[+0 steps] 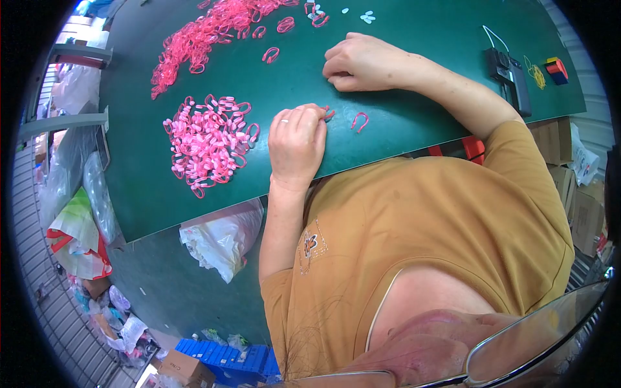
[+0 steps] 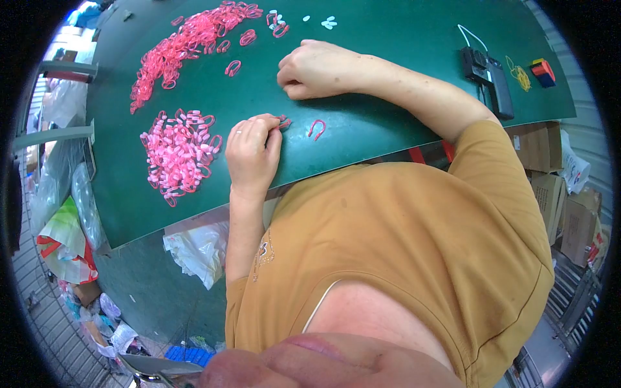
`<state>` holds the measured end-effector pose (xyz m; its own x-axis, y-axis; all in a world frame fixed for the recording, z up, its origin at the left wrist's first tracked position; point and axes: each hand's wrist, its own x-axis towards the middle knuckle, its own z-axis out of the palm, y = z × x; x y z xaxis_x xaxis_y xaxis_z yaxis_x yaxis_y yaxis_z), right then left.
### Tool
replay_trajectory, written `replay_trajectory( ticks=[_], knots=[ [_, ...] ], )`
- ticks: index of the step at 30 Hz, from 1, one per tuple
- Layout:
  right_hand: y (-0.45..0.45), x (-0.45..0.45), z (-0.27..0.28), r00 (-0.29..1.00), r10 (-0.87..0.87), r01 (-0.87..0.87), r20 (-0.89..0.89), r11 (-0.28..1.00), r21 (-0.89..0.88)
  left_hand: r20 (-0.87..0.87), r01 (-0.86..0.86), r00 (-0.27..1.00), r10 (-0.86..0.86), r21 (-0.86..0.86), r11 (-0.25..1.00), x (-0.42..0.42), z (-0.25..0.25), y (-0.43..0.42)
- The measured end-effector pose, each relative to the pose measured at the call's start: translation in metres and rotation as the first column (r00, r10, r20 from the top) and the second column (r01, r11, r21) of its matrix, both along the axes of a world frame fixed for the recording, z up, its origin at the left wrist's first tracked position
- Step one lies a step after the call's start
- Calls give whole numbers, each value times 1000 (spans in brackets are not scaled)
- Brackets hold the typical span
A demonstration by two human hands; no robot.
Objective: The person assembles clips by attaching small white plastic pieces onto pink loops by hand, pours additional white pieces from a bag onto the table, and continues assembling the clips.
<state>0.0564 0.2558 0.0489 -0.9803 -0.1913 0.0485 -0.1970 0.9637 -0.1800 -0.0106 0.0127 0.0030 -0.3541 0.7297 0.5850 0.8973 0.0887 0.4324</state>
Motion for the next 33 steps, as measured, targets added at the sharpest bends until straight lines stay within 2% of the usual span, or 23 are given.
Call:
replay_trajectory(
  ticks=[2,3,6,10,11,13,17,23,25,26,28,29,31,33],
  knots=[
    [-3,5,-3,997,76,-81,-28,931,-356,-20,1,1000,-1,3,1000,1,-1,1],
    [-4,6,-8,996,85,-78,-5,886,-457,-32,-4,999,4,-1,1000,1,-1,1],
    [-13,14,-20,997,58,-75,-50,877,-475,-45,-7,999,6,-8,1000,1,-1,2],
    [-19,19,-25,1000,18,-23,-15,853,-522,-64,2,998,-3,-16,1000,0,-5,1],
    [-20,20,-27,1000,16,-21,-15,852,-523,-64,4,998,-5,-17,1000,0,-5,2],
    [-22,22,-31,991,41,-93,-129,899,-427,-65,-2,998,1,-23,1000,0,-5,2],
    [-26,24,-29,989,69,-114,-133,923,-367,-67,0,998,-1,-15,1000,1,-5,2],
    [-25,24,-25,960,174,-211,-218,964,-164,-68,5,998,-6,-17,1000,1,-5,2],
    [-25,23,-22,947,245,-261,-206,964,-55,-74,3,997,-6,-28,1000,1,-5,2],
    [-25,22,-18,947,242,-258,-212,965,-52,-80,7,997,-9,-28,1000,1,-4,3],
    [-25,20,-8,962,259,-263,-91,964,-34,-75,6,997,-7,-11,1000,2,-1,4],
    [-22,19,-5,961,256,-260,-101,965,-29,-86,9,996,-10,-9,1000,3,0,4],
    [-14,13,-1,959,282,-280,13,955,-96,-73,14,997,-15,-11,1000,3,1,4],
    [-11,8,2,968,251,-247,15,962,-119,-84,12,996,-13,-14,1000,3,0,3]
  ],
)
